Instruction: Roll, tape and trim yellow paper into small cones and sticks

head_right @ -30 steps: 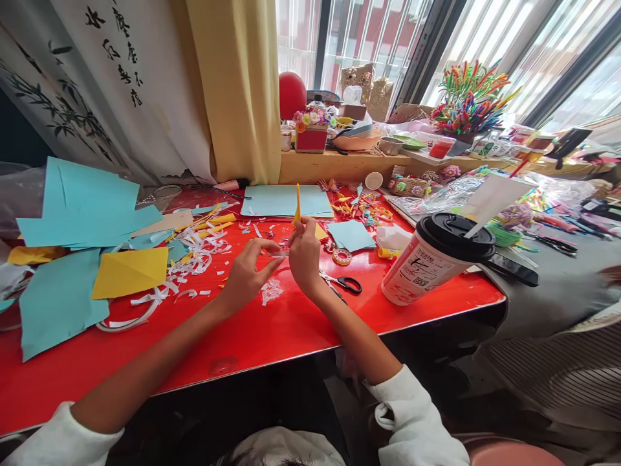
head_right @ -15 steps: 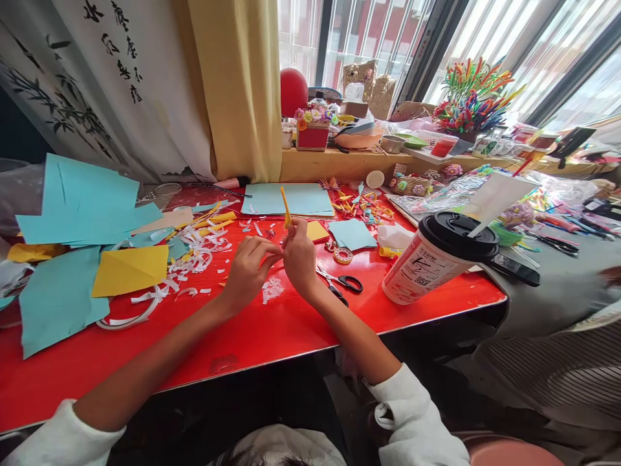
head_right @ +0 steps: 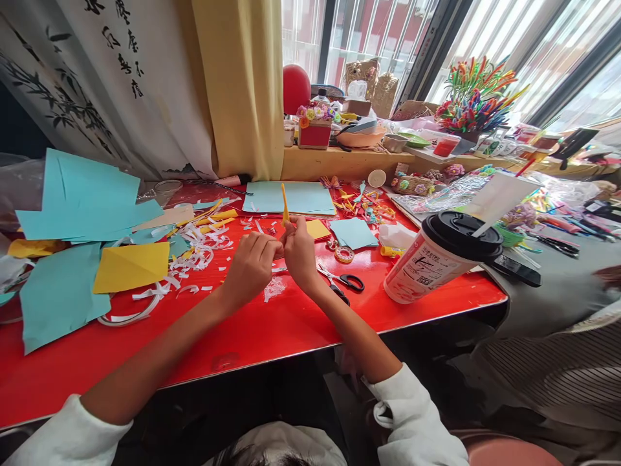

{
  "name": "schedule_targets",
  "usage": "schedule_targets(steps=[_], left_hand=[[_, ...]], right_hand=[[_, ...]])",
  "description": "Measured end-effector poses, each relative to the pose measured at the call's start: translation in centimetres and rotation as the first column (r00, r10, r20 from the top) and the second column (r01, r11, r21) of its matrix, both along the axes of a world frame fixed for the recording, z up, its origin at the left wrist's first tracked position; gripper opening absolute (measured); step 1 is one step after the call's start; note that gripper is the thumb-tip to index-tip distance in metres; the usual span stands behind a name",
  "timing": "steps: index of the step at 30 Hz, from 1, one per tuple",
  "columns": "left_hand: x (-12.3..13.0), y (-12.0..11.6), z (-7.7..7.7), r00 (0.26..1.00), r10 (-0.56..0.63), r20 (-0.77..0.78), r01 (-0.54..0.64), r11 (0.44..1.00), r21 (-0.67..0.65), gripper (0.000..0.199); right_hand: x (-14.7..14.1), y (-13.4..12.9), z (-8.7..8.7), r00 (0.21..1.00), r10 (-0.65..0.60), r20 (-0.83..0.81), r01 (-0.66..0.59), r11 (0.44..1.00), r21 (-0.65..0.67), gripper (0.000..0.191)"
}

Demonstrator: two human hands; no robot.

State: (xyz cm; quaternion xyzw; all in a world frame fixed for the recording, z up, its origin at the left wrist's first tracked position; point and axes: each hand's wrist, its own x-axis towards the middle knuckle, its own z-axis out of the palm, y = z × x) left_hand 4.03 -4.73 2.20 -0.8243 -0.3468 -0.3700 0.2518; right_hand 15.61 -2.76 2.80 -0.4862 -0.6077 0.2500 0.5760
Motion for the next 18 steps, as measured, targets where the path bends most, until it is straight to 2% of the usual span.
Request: schedule_targets(steps=[3,6,8,10,12,14,16,18], left_hand=[[-0.6,0.2,0.3,0.988,0.031,-0.152,-0.002,0.983,0.184,0.015],[-1.0,-0.3,0.6,0.976,0.032,-0.215,0.030,0.960,0.279,0.013],[-0.9,-1.2,1.0,0.976,-0.065,-0.206,0.127,0.945,0.301,0.009],[-0.4,-2.1,1.4,0.956,-0.239,-0.173,0.281,0.915,0.289,0.009],[0.1,-2.5,1.7,0.941,-0.336,-0.047,0.339,0.930,0.144,0.013],[0.3,-2.1,1.8,0.915,-0.373,0.156,0.384,0.922,-0.044,0.009],[0.0,-1.3,1.9,0.873,-0.303,0.381,0.402,0.890,-0.213,0.005],[-0.8,-0.5,2.0,0.838,-0.200,0.507,0.426,0.821,-0.380,0.003]], right_hand=[[-0.3,-0.1,0.0,0.996,0.066,-0.064,-0.067,0.998,-0.020,0.018],[0.1,0.3,-0.1,0.991,0.090,-0.095,-0.093,0.995,-0.028,0.019],[1.0,1.1,-0.2,0.993,0.039,-0.112,-0.044,0.998,-0.049,0.019],[2.4,2.0,-0.2,0.991,-0.083,-0.106,0.079,0.996,-0.043,0.018],[3.5,2.6,-0.3,0.975,-0.208,-0.075,0.211,0.977,0.040,0.019],[4.0,2.7,-0.4,0.981,-0.189,0.045,0.186,0.981,0.052,0.018],[3.8,2.5,-0.4,0.964,-0.100,0.247,0.102,0.995,0.005,0.015],[3.3,2.0,-0.4,0.900,-0.034,0.434,0.053,0.998,-0.031,0.013]])
